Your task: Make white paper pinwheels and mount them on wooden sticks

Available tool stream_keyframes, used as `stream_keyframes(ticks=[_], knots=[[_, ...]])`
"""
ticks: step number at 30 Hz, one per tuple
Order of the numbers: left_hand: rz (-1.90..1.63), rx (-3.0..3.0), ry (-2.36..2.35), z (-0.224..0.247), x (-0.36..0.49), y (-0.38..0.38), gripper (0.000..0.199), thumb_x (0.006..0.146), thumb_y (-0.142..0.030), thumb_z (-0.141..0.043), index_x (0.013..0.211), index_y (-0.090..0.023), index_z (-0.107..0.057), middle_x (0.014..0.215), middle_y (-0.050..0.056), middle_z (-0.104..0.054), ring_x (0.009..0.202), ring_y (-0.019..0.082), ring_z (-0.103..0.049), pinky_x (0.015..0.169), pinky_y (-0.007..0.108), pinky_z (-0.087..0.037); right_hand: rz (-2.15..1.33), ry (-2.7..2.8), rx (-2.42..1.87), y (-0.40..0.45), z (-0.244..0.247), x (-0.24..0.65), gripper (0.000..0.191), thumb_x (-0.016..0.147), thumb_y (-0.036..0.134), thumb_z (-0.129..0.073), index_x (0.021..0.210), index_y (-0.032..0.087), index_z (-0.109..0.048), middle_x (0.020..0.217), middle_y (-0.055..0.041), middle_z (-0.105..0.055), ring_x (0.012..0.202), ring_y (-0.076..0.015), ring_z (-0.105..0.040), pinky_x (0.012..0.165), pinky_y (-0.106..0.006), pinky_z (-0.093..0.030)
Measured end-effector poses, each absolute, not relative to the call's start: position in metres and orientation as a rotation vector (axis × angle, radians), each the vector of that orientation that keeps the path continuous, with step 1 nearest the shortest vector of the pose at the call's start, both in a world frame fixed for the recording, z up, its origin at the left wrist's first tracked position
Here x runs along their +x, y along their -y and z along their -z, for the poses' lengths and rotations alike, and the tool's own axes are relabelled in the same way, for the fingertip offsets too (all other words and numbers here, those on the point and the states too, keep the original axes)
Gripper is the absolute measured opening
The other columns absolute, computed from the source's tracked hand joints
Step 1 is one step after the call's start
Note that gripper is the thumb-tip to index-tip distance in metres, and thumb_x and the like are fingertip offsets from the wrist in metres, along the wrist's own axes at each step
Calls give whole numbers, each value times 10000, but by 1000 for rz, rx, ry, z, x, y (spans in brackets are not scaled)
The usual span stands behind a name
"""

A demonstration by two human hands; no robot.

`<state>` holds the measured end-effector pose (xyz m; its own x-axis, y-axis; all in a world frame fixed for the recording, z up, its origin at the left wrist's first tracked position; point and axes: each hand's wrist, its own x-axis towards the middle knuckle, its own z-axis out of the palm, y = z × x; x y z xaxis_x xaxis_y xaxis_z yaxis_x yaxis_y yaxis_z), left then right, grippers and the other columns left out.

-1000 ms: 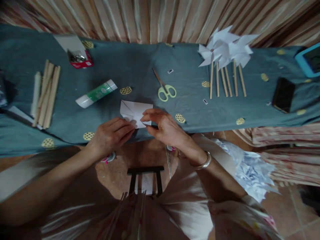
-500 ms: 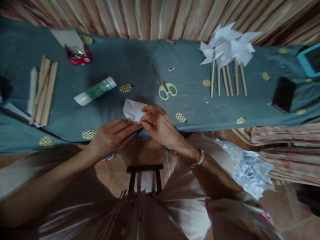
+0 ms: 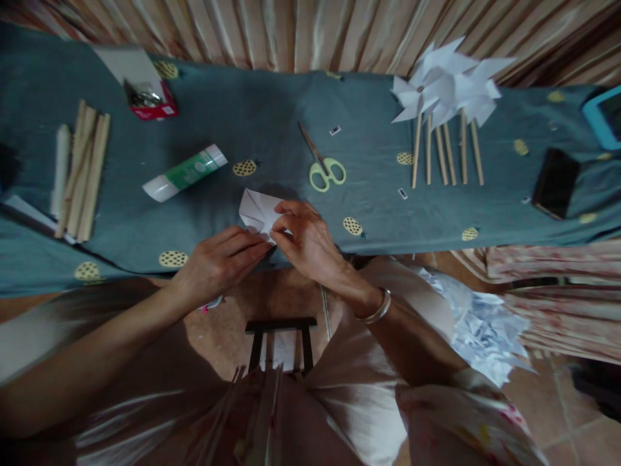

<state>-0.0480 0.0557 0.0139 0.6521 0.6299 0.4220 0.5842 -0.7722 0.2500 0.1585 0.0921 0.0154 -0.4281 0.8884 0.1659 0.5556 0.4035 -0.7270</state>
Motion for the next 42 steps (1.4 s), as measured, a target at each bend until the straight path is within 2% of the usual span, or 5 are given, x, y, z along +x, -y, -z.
stream_keyframes(ticks=[4,10,18,26,42], knots=[[-756,2774,-1025,-14,-48,-56,166,968,-114,-552,1076,-118,-678,990,86,-725,883,182,-659,775,306,-595,-772,2124,-1234,-92,-15,158,113,871,206,-648,768,253,-660,1138,-25,-682,1103,-199,-638,1003,-393,-509],[-744,2748,-1021,-13,-48,-56,170,965,-111,-551,1070,-114,-685,987,93,-715,892,190,-658,775,311,-593,-753,2146,-1227,-93,-15,158,96,861,209,-672,768,233,-666,1148,-60,-686,1113,-235,-638,1004,-427,-511],[-725,2757,-1029,-14,-48,-55,180,977,-112,-530,1088,-125,-672,989,78,-713,887,176,-650,787,301,-594,-763,2135,-1243,-92,-15,157,67,863,243,-663,797,233,-655,1163,-52,-684,1114,-225,-642,1005,-434,-511],[-750,2691,-1015,-11,-49,-54,197,981,-122,-522,1104,-129,-676,992,84,-710,910,183,-648,798,309,-589,-792,2119,-1237,-93,-17,156,115,860,179,-600,770,243,-631,1155,-51,-691,1107,-204,-656,1016,-407,-515],[-756,2656,-1045,-10,-48,-55,177,983,-128,-523,1067,-128,-679,961,68,-703,873,185,-644,770,299,-591,-773,2132,-1245,-91,-13,154,94,873,184,-599,802,236,-631,1183,-61,-669,1160,-233,-615,1047,-435,-483]])
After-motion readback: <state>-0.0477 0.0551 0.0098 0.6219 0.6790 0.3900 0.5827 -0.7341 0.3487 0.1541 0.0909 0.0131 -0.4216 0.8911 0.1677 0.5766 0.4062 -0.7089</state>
